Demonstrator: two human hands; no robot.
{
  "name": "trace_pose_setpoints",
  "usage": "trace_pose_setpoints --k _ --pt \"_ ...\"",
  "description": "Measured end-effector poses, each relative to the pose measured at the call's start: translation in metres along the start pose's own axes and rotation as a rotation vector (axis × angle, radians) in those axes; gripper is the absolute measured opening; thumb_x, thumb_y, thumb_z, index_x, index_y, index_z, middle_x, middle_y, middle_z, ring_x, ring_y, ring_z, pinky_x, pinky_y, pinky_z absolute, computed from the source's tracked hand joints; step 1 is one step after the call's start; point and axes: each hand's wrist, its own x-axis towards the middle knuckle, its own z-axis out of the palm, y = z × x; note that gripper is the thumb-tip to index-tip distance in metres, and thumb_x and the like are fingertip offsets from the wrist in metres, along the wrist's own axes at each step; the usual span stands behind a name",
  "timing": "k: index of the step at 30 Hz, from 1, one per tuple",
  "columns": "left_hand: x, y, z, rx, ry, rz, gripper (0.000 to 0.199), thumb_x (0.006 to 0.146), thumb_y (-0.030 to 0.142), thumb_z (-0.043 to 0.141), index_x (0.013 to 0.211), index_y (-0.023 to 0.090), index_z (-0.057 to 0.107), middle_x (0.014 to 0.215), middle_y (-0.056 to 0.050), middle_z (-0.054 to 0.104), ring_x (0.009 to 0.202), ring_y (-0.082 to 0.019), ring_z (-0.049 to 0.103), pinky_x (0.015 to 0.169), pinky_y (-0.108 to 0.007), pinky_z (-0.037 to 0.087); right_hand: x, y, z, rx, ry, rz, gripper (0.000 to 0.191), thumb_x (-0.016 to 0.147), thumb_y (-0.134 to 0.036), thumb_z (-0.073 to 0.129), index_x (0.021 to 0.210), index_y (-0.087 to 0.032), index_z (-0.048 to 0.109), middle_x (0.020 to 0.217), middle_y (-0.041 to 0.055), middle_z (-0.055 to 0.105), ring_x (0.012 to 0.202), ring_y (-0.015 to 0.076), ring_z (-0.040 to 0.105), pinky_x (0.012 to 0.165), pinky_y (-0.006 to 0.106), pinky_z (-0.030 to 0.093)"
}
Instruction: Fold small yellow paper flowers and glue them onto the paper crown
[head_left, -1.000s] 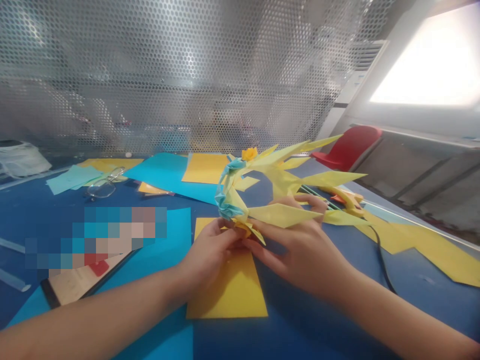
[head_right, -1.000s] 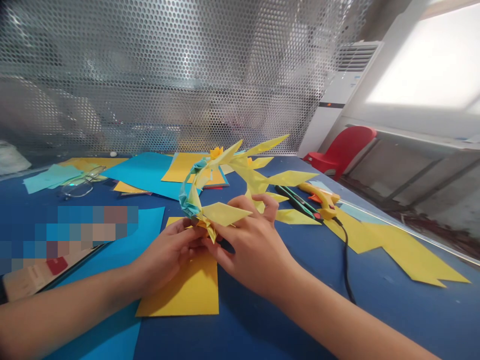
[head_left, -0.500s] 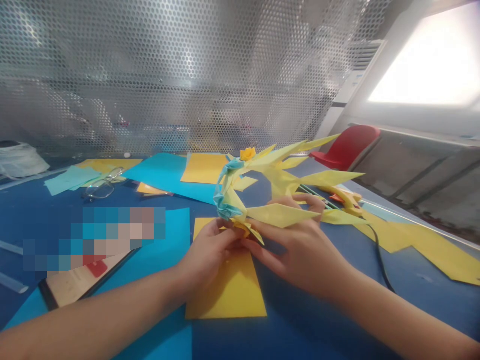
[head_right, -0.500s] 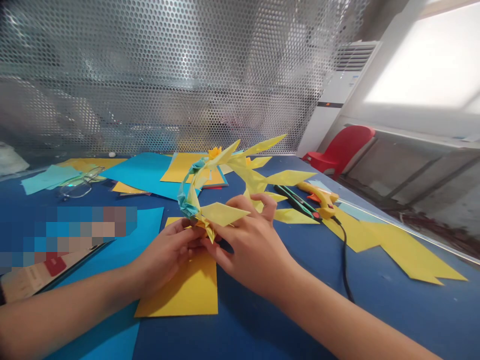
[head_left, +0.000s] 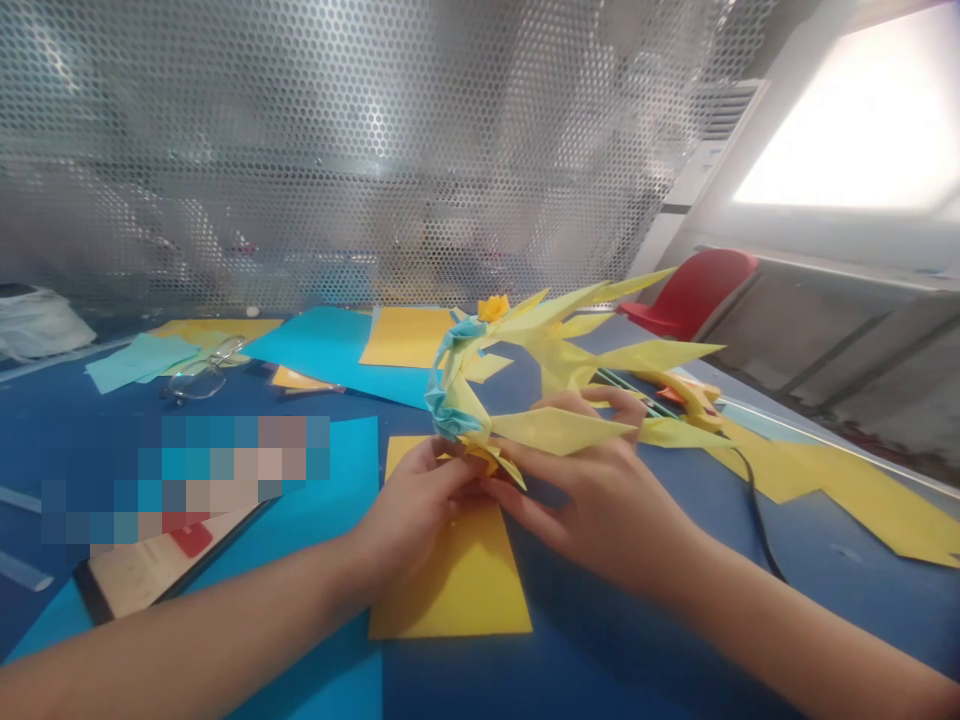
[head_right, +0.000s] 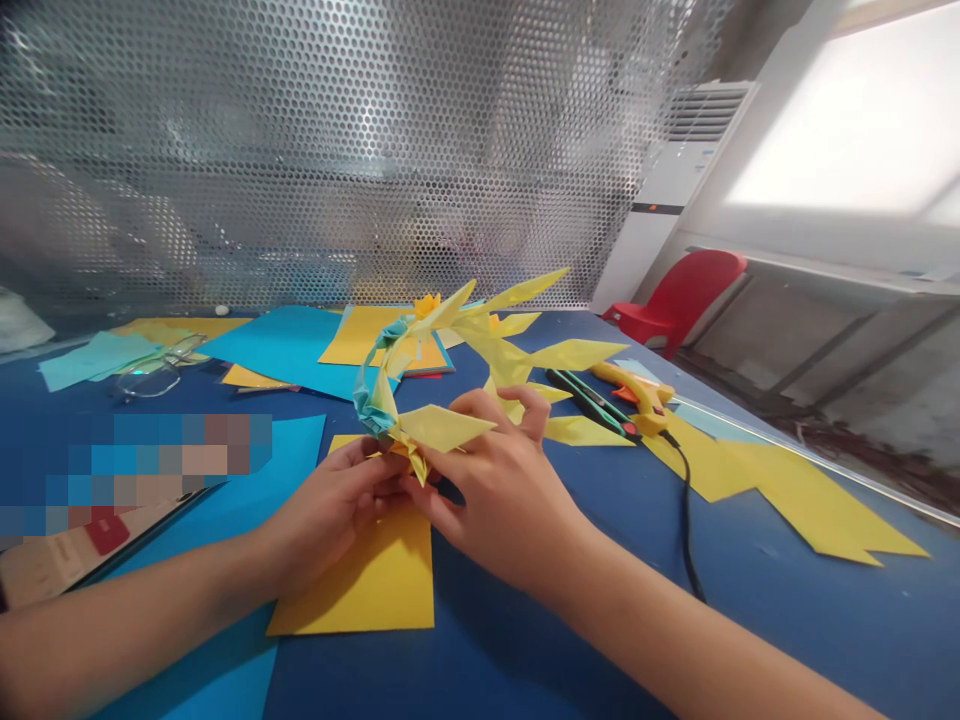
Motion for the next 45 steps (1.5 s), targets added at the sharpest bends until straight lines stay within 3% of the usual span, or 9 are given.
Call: trace_pose_setpoints --k 20,31,45 --pt "0.0004 -0.0029 -0.0002 0.017 -0.021 0.002 0.008 0.077 0.019 0.074 0.079 0.015 0.068 0.072 -0.004 0.074 0.072 -0.016 0.07 0.068 -0.024 0.05 -0.0027 0.0025 0.0005 0.023 0.043 -0.029 0.005 0.083 -0.025 0.07 0.079 -0.023 0.073 0.079 0.0001 0.076 0.092 0.0227 0.064 0.087 0.037 0.038" --pt "0.0009 -0.0023 -0.0008 0.0 -0.016 -0.003 0.016 0.071 0.022 0.081 0.076 0.015 0.067 0.07 -0.002 0.072 0.069 -0.014 0.069 0.066 -0.022 0.051 -0.0017 0.0034 0.0022 0.021 0.071 -0.046 0.004 0.082 -0.026 0.072 0.082 -0.023 0.075 0.079 -0.0006 0.078 0.091 0.023 0.065 0.088 0.038 0.036" --pt "0.0007 -0.0031 0.0008 0.0 -0.003 -0.014 0.013 0.074 0.018 0.077 0.082 0.013 0.067 0.076 -0.005 0.075 0.07 -0.014 0.07 0.066 -0.022 0.053 -0.0028 0.0044 0.0023 0.024 0.065 -0.052 0.004 0.082 -0.024 0.071 0.083 -0.025 0.074 0.08 -0.0033 0.077 0.091 0.025 0.066 0.093 0.042 0.033"
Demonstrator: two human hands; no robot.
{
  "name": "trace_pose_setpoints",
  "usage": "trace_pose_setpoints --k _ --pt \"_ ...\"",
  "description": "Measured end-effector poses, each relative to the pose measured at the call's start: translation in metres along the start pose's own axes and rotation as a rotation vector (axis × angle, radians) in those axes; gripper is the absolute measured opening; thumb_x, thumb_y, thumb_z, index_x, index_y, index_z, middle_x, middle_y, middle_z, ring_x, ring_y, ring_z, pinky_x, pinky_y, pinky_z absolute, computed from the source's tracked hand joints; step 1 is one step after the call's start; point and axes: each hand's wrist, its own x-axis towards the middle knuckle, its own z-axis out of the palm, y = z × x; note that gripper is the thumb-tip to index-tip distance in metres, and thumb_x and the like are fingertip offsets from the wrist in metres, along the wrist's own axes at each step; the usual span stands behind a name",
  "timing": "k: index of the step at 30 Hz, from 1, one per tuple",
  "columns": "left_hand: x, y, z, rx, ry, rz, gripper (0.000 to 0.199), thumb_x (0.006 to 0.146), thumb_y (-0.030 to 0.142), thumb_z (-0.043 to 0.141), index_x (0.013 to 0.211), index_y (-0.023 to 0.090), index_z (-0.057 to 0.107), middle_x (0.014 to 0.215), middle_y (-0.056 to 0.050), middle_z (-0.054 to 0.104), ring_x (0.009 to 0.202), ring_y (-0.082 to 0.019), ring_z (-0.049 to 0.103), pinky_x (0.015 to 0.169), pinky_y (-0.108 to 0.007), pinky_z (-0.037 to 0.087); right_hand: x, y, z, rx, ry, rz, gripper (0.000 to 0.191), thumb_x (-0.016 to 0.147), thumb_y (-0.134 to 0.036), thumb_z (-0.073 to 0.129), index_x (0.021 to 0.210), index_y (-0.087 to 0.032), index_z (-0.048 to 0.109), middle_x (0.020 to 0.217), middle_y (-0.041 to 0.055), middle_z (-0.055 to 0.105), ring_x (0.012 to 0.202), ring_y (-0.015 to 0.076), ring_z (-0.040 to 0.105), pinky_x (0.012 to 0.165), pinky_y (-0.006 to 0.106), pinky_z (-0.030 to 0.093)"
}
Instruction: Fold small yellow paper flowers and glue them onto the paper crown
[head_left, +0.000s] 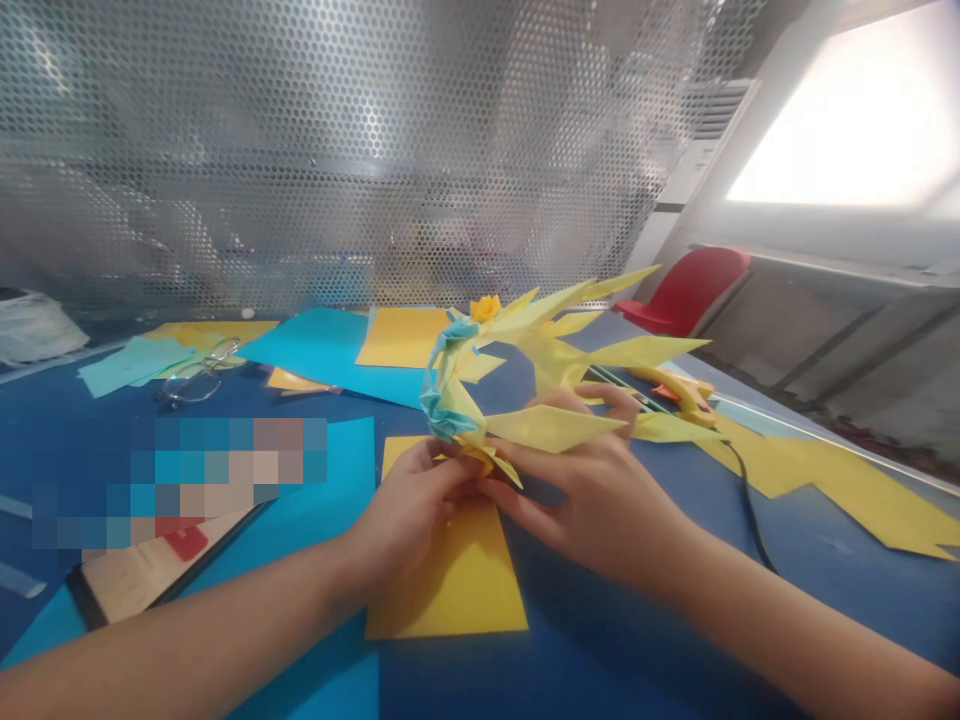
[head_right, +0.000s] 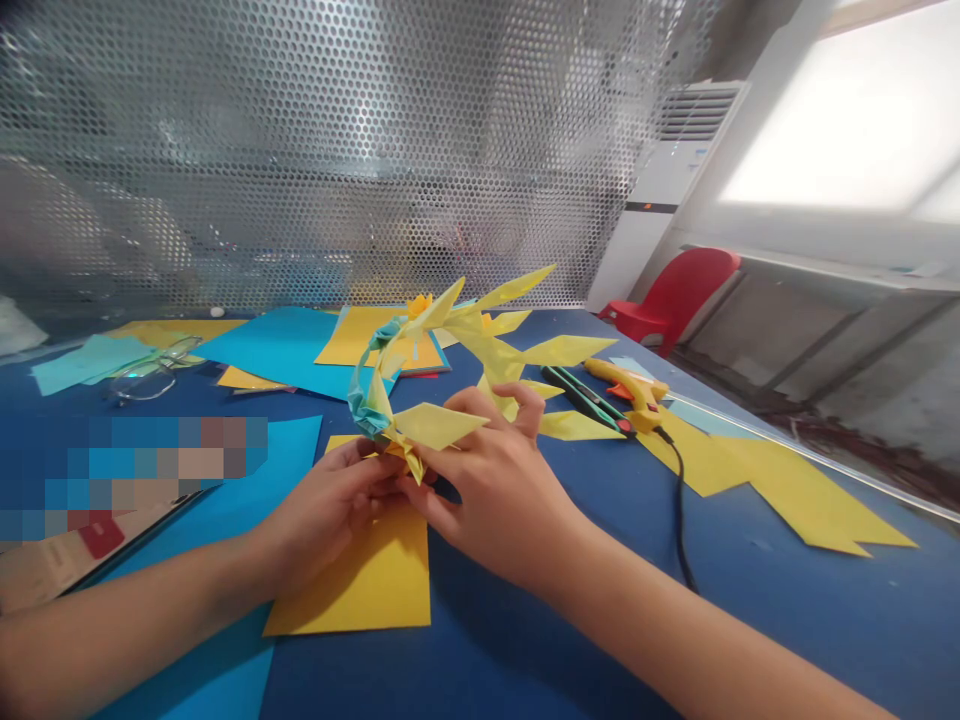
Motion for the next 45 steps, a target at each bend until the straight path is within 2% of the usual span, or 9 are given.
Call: trace_pose_setpoints --k 19,28,31,34,37,42,45 --pt "-0.002 0.002 0.003 -0.008 0.012 0.01 0.015 0.072 0.018 0.079 0.078 0.014 0.066 0.074 -0.003 0.075 0.068 -0.013 0.07 0.063 -0.02 0.052 0.0 0.002 -0.001 -0.018 -0.003 -0.002 0.007 0.085 -0.027 0.068 0.084 -0.024 0.074 0.08 -0.0012 0.077 0.092 0.0247 0.066 0.097 0.045 0.028" --pt "0.002 0.002 0.002 0.008 0.002 0.001 0.02 0.07 0.021 0.08 0.082 0.014 0.067 0.078 -0.005 0.075 0.071 -0.015 0.07 0.066 -0.023 0.053 -0.001 0.002 -0.001 -0.015 -0.002 0.01 0.007 0.083 -0.026 0.069 0.077 -0.025 0.072 0.08 -0.0002 0.077 0.091 0.0263 0.065 0.096 0.046 0.026" --pt "0.002 0.001 0.001 0.018 -0.006 0.004 0.017 0.072 0.021 0.079 0.083 0.013 0.068 0.077 -0.004 0.075 0.071 -0.014 0.07 0.066 -0.022 0.053 -0.001 0.003 -0.003 0.008 -0.024 0.033 0.006 0.082 -0.029 0.071 0.084 -0.025 0.074 0.076 0.0005 0.076 0.089 0.0259 0.064 0.091 0.044 0.03" --pt "0.002 0.001 0.001 0.029 -0.01 0.003 0.017 0.075 0.021 0.077 0.088 0.013 0.069 0.08 -0.005 0.075 0.076 -0.016 0.071 0.069 -0.023 0.054 0.0 0.003 -0.006 0.063 -0.095 0.078 0.011 0.083 -0.03 0.069 0.091 -0.024 0.074 0.08 0.0022 0.076 0.087 0.0245 0.064 0.083 0.039 0.033" --pt "0.002 0.002 0.003 0.036 -0.034 0.005 0.017 0.077 0.022 0.075 0.09 0.014 0.069 0.083 -0.005 0.076 0.078 -0.016 0.072 0.073 -0.025 0.054 0.001 0.004 -0.009 0.076 -0.115 0.093 0.015 0.085 -0.028 0.065 0.096 -0.023 0.074 0.091 0.0032 0.076 0.088 0.0238 0.062 0.087 0.041 0.029" --pt "0.002 0.005 0.007 0.063 -0.095 -0.004 0.017 0.077 0.024 0.074 0.087 0.012 0.068 0.078 -0.006 0.076 0.07 -0.016 0.072 0.071 -0.025 0.054 0.0 0.009 -0.012 0.015 -0.091 0.085 0.017 0.085 -0.019 0.057 0.09 -0.023 0.073 0.079 0.0003 0.073 0.084 0.0214 0.059 0.092 0.045 0.021" --pt "0.001 0.005 0.008 0.099 -0.101 -0.015 0.018 0.078 0.017 0.072 0.094 0.011 0.066 0.081 -0.007 0.077 0.073 -0.016 0.073 0.076 -0.027 0.055 -0.001 0.015 -0.012 -0.061 -0.049 0.061 0.016 0.085 -0.017 0.055 0.081 -0.022 0.07 0.083 0.0012 0.071 0.09 0.0226 0.06 0.093 0.046 0.02"
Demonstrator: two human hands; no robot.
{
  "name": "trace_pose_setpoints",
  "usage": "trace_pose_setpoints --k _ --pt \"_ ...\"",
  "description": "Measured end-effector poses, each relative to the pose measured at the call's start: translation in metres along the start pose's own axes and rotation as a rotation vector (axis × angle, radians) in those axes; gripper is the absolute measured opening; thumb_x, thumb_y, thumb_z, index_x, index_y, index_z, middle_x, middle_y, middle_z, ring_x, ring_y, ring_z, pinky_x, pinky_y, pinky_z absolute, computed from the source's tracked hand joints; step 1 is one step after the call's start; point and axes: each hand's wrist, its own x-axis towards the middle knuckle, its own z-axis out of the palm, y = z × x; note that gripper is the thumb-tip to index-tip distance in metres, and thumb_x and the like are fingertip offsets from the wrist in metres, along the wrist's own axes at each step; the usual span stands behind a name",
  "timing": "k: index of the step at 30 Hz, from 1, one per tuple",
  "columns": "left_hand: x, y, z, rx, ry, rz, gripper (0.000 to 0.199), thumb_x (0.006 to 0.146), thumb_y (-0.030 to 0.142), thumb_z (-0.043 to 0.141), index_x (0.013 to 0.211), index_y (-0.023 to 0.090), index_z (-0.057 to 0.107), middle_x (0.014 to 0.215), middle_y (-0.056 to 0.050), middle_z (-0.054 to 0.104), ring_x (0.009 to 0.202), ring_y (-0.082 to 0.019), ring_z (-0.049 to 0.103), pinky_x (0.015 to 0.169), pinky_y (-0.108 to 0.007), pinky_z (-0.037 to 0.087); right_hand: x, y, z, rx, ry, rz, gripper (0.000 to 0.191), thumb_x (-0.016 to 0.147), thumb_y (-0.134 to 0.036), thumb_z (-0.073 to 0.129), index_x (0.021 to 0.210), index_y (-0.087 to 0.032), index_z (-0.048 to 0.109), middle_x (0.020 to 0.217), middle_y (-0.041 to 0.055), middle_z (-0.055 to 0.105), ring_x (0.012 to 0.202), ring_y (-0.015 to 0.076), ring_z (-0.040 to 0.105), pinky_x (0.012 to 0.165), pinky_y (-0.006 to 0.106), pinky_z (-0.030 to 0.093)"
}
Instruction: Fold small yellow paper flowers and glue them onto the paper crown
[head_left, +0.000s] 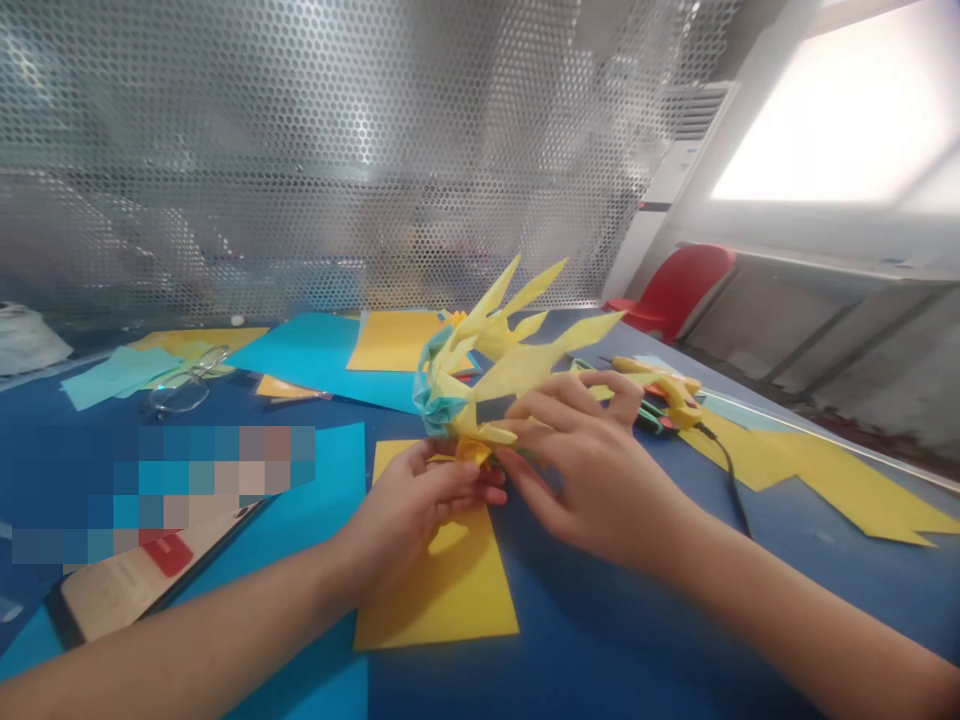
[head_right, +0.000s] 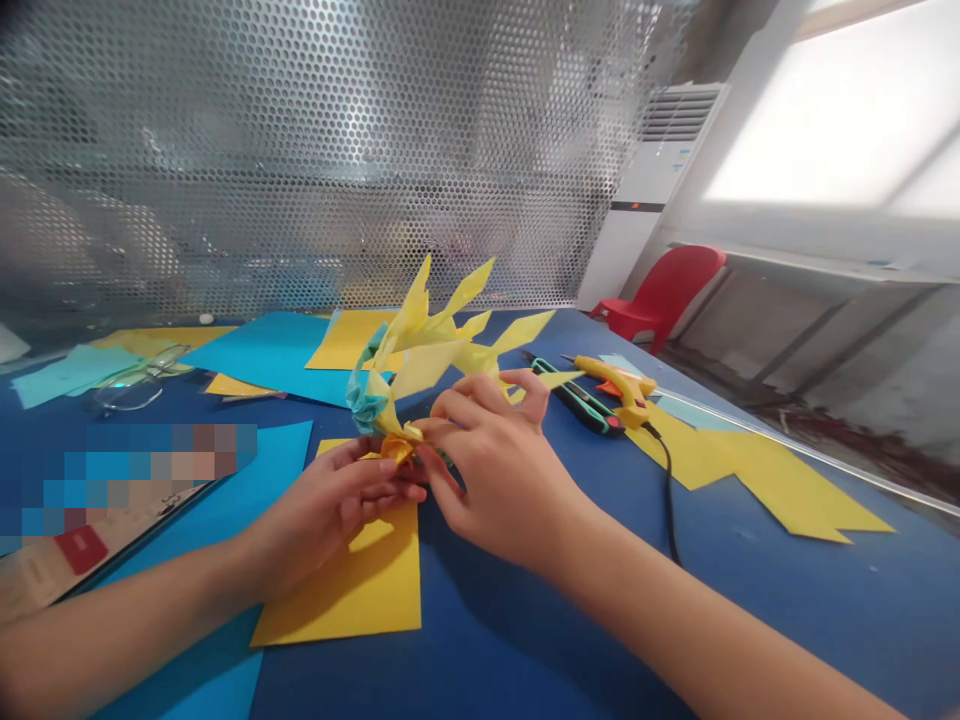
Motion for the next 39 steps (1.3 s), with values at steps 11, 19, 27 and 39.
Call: trace_pose_setpoints --k 11,19,27,39 --pt "0.001 -0.006 -0.002 0.139 0.016 -0.013 0.027 0.078 0.018 0.077 0.1 0.013 0.061 0.084 -0.008 0.078 0.079 -0.015 0.072 0.081 -0.029 0.051 0.0 0.01 -0.002 -0.26 0.095 -0.026 0.017 0.083 -0.014 0.059 0.068 -0.021 0.062 0.108 0.0066 0.07 0.105 0.0273 0.056 0.093 0.048 0.024" --pt "-0.001 -0.005 0.0 0.2 0.032 -0.013 0.035 0.075 0.026 0.081 0.098 0.017 0.056 0.088 -0.008 0.077 0.081 -0.018 0.071 0.081 -0.031 0.049 -0.001 0.019 -0.003 -0.463 0.146 -0.038 0.024 0.089 -0.016 0.057 0.067 -0.023 0.064 0.125 0.0056 0.065 0.116 0.0286 0.049 0.094 0.049 0.024" --pt "-0.007 -0.003 0.008 0.376 -0.015 0.054 0.021 0.077 0.024 0.074 0.08 0.02 0.053 0.087 -0.007 0.075 0.077 -0.018 0.071 0.078 -0.033 0.051 0.001 0.058 -0.011 -0.494 0.12 -0.052 0.035 0.096 -0.02 0.052 0.065 -0.025 0.067 0.144 0.0 0.052 0.134 0.0306 0.034 0.1 0.052 0.021" --pt "-0.047 0.003 0.026 0.904 -0.311 0.28 0.008 0.082 0.018 0.064 0.085 0.025 0.068 0.107 -0.007 0.074 0.105 -0.024 0.066 0.096 -0.034 0.046 -0.007 0.109 0.001 -0.403 -0.08 0.02 0.022 0.085 -0.019 0.063 0.084 -0.035 0.077 0.152 -0.0074 0.041 0.143 0.0353 0.017 0.11 0.055 0.015"
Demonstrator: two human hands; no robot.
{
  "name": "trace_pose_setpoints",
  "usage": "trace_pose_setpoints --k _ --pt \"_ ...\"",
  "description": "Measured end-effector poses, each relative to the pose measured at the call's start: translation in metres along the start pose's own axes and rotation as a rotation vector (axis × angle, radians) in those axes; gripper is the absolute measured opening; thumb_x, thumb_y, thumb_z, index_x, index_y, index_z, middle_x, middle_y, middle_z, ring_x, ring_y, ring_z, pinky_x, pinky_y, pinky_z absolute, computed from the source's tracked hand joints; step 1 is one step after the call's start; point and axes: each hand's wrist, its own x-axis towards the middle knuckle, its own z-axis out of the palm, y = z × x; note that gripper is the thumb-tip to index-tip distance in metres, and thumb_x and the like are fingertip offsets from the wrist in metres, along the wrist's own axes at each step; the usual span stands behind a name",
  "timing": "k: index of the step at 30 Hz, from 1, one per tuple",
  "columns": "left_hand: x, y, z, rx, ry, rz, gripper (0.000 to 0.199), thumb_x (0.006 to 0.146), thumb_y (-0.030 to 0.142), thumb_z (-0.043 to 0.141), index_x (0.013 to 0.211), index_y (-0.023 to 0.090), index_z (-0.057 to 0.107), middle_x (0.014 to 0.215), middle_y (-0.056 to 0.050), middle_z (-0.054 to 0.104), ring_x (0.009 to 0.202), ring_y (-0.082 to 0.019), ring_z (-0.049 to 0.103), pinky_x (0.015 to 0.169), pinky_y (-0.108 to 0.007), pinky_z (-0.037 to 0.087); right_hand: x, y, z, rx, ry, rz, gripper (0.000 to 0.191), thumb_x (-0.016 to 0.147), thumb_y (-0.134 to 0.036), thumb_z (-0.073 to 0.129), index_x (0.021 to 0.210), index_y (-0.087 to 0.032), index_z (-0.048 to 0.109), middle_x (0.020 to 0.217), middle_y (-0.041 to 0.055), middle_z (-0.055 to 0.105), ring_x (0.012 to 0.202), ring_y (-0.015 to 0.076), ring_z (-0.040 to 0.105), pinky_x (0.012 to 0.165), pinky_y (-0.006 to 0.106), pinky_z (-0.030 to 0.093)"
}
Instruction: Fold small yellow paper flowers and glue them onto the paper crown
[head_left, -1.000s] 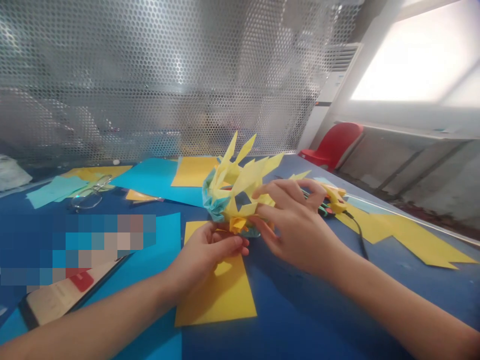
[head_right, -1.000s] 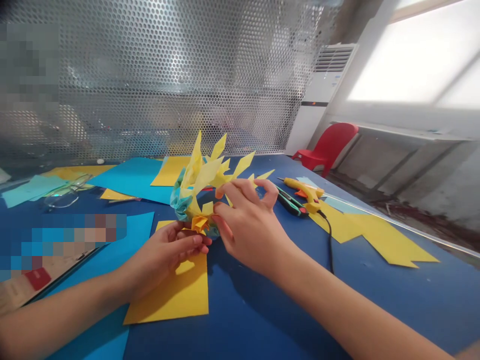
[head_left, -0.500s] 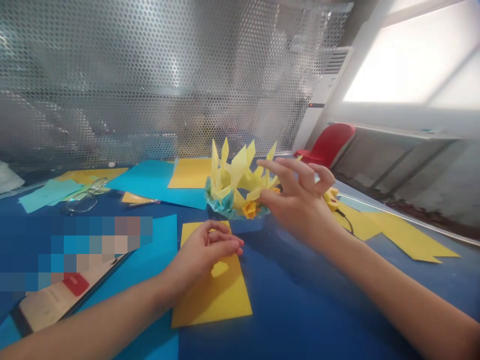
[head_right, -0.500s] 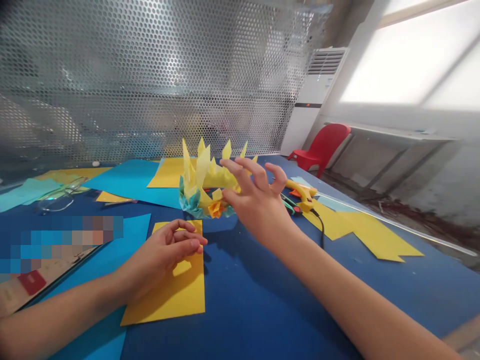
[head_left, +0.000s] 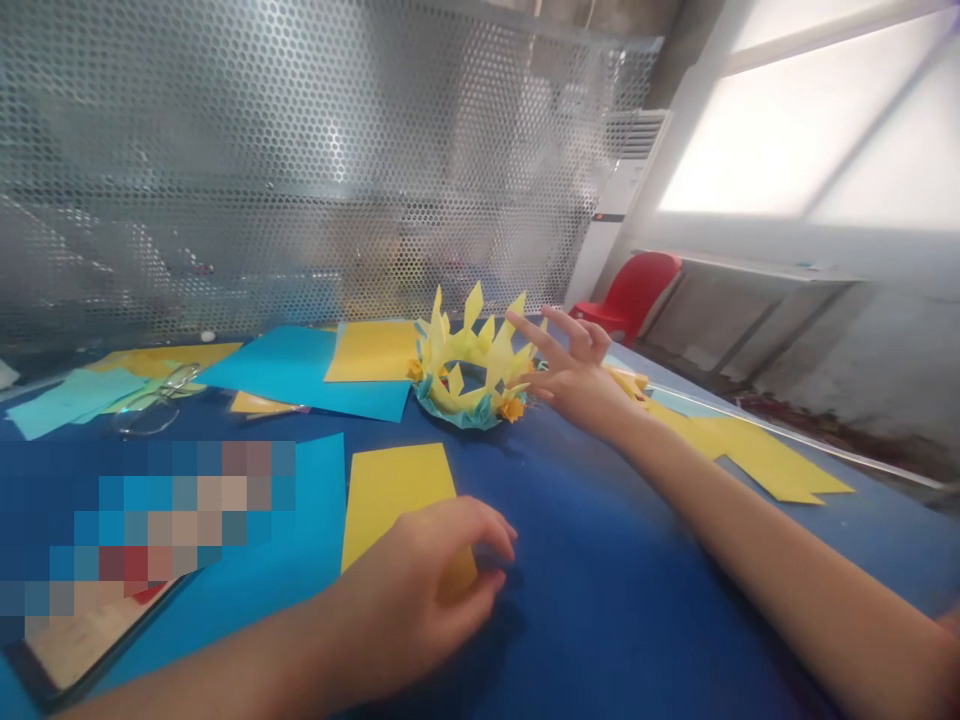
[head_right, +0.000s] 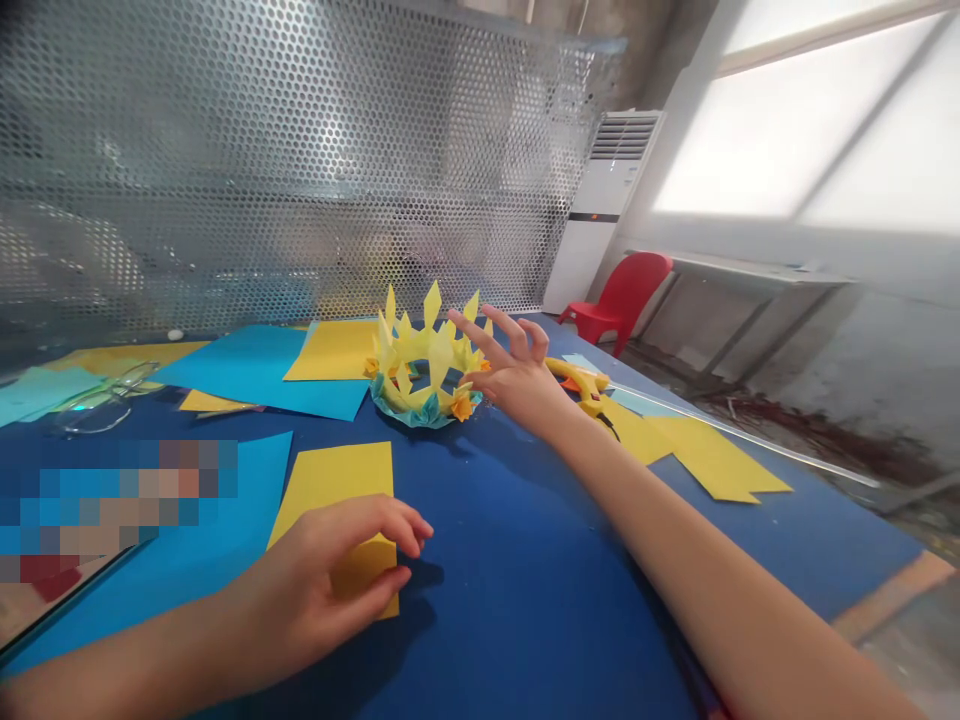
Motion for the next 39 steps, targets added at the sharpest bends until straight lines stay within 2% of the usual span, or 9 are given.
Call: trace_pose_setpoints --k 2,5,7,10,15,20,28,32,39 --pt "-0.002 0.002 -0.001 0.129 -0.028 -0.013 0.018 0.081 0.027 0.068 0.099 0.027 0.069 0.129 -0.007 0.067 0.123 -0.028 0.057 0.106 -0.039 0.041 -0.001 0.004 0.001 0.001 -0.002 0.009 0.022 0.085 -0.019 0.063 0.083 -0.034 0.078 0.153 -0.0063 0.039 0.143 0.0358 0.018 0.109 0.056 0.016" --pt "-0.004 0.001 -0.006 0.375 -0.056 -0.075 0.075 0.067 0.045 0.081 0.135 0.026 0.057 0.16 -0.013 0.033 0.146 -0.041 0.025 0.116 -0.058 0.022 -0.002 0.011 0.002 0.007 -0.004 0.017 0.021 0.086 -0.019 0.062 0.082 -0.033 0.079 0.15 -0.0038 0.043 0.142 0.0358 0.018 0.109 0.058 0.017" --pt "-0.005 0.0 -0.011 0.516 -0.111 -0.096 0.107 0.056 0.051 0.085 0.149 0.026 0.04 0.164 -0.014 0.014 0.149 -0.045 0.005 0.115 -0.067 0.007 -0.002 0.016 0.003 0.01 -0.005 0.021 0.021 0.085 -0.019 0.062 0.082 -0.032 0.079 0.147 -0.0028 0.047 0.143 0.0353 0.016 0.109 0.059 0.017" --pt "-0.006 -0.003 -0.016 0.655 -0.129 -0.14 0.123 0.048 0.053 0.088 0.152 0.03 0.027 0.163 -0.014 0.002 0.146 -0.048 -0.009 0.109 -0.073 -0.009 -0.004 0.022 0.004 0.015 -0.006 0.032 0.022 0.083 -0.017 0.063 0.078 -0.032 0.078 0.145 -0.0037 0.048 0.144 0.0345 0.015 0.109 0.059 0.016" --pt "-0.005 -0.002 -0.016 0.632 -0.148 -0.301 0.119 0.048 0.041 0.088 0.151 0.031 0.029 0.16 -0.019 0.012 0.145 -0.051 0.008 0.109 -0.073 -0.003 -0.008 0.029 0.009 0.045 0.0 0.05 0.025 0.083 -0.014 0.063 0.08 -0.033 0.078 0.15 -0.005 0.042 0.144 0.0338 0.015 0.109 0.057 0.016" --pt "0.002 0.026 -0.014 0.529 -0.138 -0.393 0.098 0.053 0.021 0.083 0.144 0.023 0.047 0.153 -0.022 0.036 0.141 -0.049 0.028 0.114 -0.065 0.018 -0.011 0.032 0.009 0.067 0.026 0.091 0.025 0.087 -0.015 0.06 0.082 -0.031 0.078 0.156 -0.0044 0.034 0.145 0.035 0.016 0.109 0.059 0.018" --pt "0.014 0.045 -0.012 0.942 -0.403 -0.466 0.096 0.069 0.033 0.078 0.151 0.023 0.03 0.157 -0.021 0.024 0.144 -0.042 0.023 0.114 -0.06 0.023 -0.013 0.038 -0.012 0.123 -0.072 0.068 0.029 0.08 -0.013 0.065 0.101 -0.032 0.071 0.164 -0.0125 0.002 0.148 0.042 0.007 0.111 0.067 0.018" --pt "0.013 0.044 -0.011 0.98 -0.434 -0.458 0.093 0.072 0.036 0.076 0.151 0.019 0.03 0.157 -0.022 0.023 0.144 -0.041 0.023 0.115 -0.058 0.024 -0.015 0.039 -0.014 0.141 -0.126 0.032 0.047 0.068 -0.026 0.081 0.111 -0.03 0.063 0.164 -0.0094 -0.016 0.147 0.0473 -0.002 0.113 0.07 0.01" --pt "0.011 0.042 -0.009 0.966 -0.413 -0.418 0.084 0.072 0.029 0.077 0.147 0.016 0.041 0.154 -0.023 0.032 0.142 -0.042 0.03 0.114 -0.059 0.028 -0.014 0.033 -0.008 0.108 -0.121 -0.004 0.045 0.066 -0.027 0.086 0.104 -0.028 0.063 0.164 -0.0082 -0.018 0.147 0.0468 -0.002 0.115 0.067 0.003"
